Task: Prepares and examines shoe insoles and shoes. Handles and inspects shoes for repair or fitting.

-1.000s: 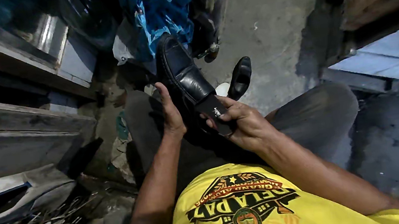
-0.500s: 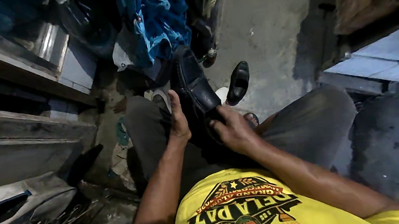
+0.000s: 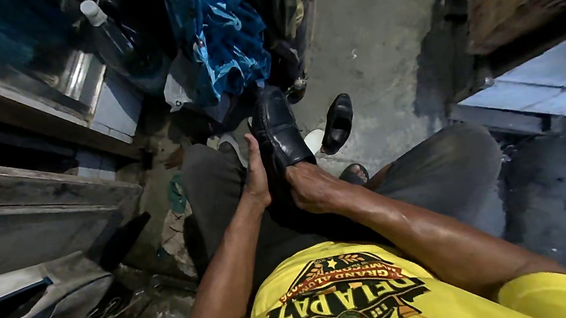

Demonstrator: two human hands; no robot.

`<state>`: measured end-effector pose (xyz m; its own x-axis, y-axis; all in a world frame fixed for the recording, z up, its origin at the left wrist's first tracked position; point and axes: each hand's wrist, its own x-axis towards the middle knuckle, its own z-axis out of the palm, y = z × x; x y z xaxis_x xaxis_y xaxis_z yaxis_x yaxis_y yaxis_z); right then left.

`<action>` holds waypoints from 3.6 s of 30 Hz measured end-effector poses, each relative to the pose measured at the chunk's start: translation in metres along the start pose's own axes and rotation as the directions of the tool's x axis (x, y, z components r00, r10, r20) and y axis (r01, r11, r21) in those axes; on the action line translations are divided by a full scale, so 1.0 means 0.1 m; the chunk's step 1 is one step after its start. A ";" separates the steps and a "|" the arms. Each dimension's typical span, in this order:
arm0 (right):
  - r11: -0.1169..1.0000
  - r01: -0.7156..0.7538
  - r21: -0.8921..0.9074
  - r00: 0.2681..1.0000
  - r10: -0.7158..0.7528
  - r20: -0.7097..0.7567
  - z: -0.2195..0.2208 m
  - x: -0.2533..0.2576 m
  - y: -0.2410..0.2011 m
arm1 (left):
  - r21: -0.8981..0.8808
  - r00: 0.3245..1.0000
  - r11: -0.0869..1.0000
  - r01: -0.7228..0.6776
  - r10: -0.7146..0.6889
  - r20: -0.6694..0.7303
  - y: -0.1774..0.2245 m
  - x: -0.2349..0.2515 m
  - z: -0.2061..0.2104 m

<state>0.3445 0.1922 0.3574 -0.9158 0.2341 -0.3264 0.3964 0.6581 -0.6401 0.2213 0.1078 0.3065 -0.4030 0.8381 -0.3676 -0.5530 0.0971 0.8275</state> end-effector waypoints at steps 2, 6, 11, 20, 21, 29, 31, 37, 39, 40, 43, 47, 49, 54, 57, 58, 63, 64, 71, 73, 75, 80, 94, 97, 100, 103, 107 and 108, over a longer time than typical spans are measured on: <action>0.998 -0.007 -0.062 1.000 0.008 0.018 -0.01 0.03 0.02 | 0.033 1.000 0.999 0.023 -0.023 -0.004 -0.02 0.03 -0.01; 0.996 -0.038 -0.079 0.999 0.040 0.020 -0.03 0.03 0.01 | 0.119 0.995 0.989 0.084 -0.077 -0.065 -0.01 -0.03 0.03; 0.998 -0.039 -0.043 0.999 0.040 0.017 -0.02 0.13 0.04 | 0.160 0.997 0.987 0.030 -0.019 -0.070 0.02 0.01 0.05; 0.994 -0.008 0.105 0.997 0.000 0.079 -0.25 -0.03 0.10 | 0.138 0.995 0.986 -0.090 0.083 0.056 -0.07 0.20 0.08; 0.992 0.025 0.124 0.996 -0.036 0.079 -0.27 -0.08 0.11 | 0.140 0.994 0.986 -0.090 0.080 0.074 -0.07 0.19 0.08; 0.985 0.148 0.091 0.982 -0.157 0.105 -0.19 -0.21 0.27 | 0.119 0.997 0.991 -0.062 0.056 0.052 -0.11 0.21 0.04; 0.996 0.085 -0.001 0.995 -0.085 0.045 -0.03 -0.16 0.22 | 0.126 0.998 0.991 -0.052 0.049 0.027 -0.13 0.21 0.04; 0.994 0.003 -0.110 0.997 -0.012 -0.079 0.04 -0.15 0.09 | 0.090 0.997 0.993 -0.072 0.074 -0.019 -0.12 0.19 0.05; 0.990 0.012 -0.143 0.995 -0.025 -0.092 0.02 -0.18 0.04 | 0.086 0.993 0.989 -0.120 0.121 -0.004 -0.10 0.19 0.06; 0.988 0.013 -0.153 0.995 -0.028 -0.094 0.01 -0.19 0.00 | 0.061 0.991 0.989 -0.134 0.135 0.000 -0.11 0.20 0.04; 0.989 0.029 -0.148 0.991 -0.048 -0.128 0.06 -0.15 -0.01 | -0.030 0.990 0.989 -0.142 0.142 0.013 -0.15 0.20 0.02; 1.000 0.005 -0.012 0.992 -0.006 -0.126 -0.02 -0.13 0.03 | 0.052 0.994 0.992 -0.111 0.110 0.028 -0.09 0.06 0.04; 0.998 -0.052 -0.019 0.996 0.050 -0.076 -0.04 -0.08 0.01 | 0.121 0.996 0.989 -0.086 0.084 0.026 -0.10 -0.01 0.09; 1.000 -0.027 0.008 0.975 0.028 -0.220 0.10 0.00 0.11 | 0.242 0.992 0.963 -0.120 0.123 0.003 -0.17 0.08 0.07; 0.999 -0.031 0.037 0.972 0.039 -0.230 0.01 -0.04 0.06 | 0.051 0.994 0.995 -0.082 0.078 0.076 -0.09 0.12 0.04; 0.999 -0.046 0.008 0.982 0.047 -0.181 -0.02 -0.08 0.04 | -0.032 0.995 0.999 -0.026 0.029 0.093 0.00 0.12 0.03; 0.998 0.052 0.045 0.992 -0.047 -0.117 0.15 -0.15 0.03 | -0.240 0.992 0.971 0.023 0.008 0.126 0.22 0.20 -0.02; 0.996 0.050 0.079 0.988 -0.038 -0.153 0.21 -0.12 0.06 | -0.241 0.991 0.971 -0.001 0.033 0.129 0.20 0.20 -0.01; 0.990 0.025 0.138 0.998 -0.018 -0.054 0.32 -0.12 0.03 | -0.248 0.969 0.966 0.068 -0.006 0.245 0.13 0.19 -0.03; 0.991 0.005 0.132 1.000 -0.001 -0.028 0.36 -0.12 0.04 | -0.231 0.970 0.970 0.072 -0.015 0.242 0.11 0.17 -0.05; 0.988 -0.052 0.143 0.999 0.052 0.004 0.24 -0.13 -0.05 | -0.259 0.970 0.964 0.067 -0.002 0.243 0.10 0.19 -0.05; 0.966 -0.140 0.218 0.966 0.181 -0.185 0.44 -0.12 -0.03 | -0.311 0.937 0.950 0.022 0.089 0.338 0.04 0.21 0.00; 0.973 0.110 0.202 0.954 -0.046 -0.297 0.36 -0.06 0.04 | -0.236 0.956 0.970 0.055 0.017 0.293 0.07 0.16 -0.04; 0.949 0.125 0.289 0.924 -0.005 -0.382 0.36 0.00 0.08 | -0.343 0.943 0.939 0.020 0.097 0.319 0.02 0.30 -0.06; 0.966 0.098 0.237 0.917 0.005 -0.399 0.31 0.05 0.13 | -0.344 0.972 0.938 -0.053 0.128 0.199 -0.01 0.19 0.02; 0.999 0.042 0.026 0.933 -0.030 -0.358 0.22 0.00 0.09 | -0.227 0.996 0.970 -0.087 0.090 0.004 -0.04 0.15 0.19; 0.999 0.046 -0.023 0.997 -0.047 -0.053 -0.03 -0.20 0.02 | -0.203 0.986 0.970 -0.134 0.109 -0.129 -0.08 0.30 0.17; 0.990 0.125 0.062 0.991 -0.122 -0.051 -0.09 -0.29 0.08 | -0.192 0.981 0.971 -0.145 0.116 -0.158 -0.05 0.30 0.15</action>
<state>0.3739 0.1970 0.3684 -0.9595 0.1882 -0.2098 0.2818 0.6364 -0.7180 0.2230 0.1404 0.2983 -0.5741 0.7486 -0.3316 -0.6181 -0.1307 0.7751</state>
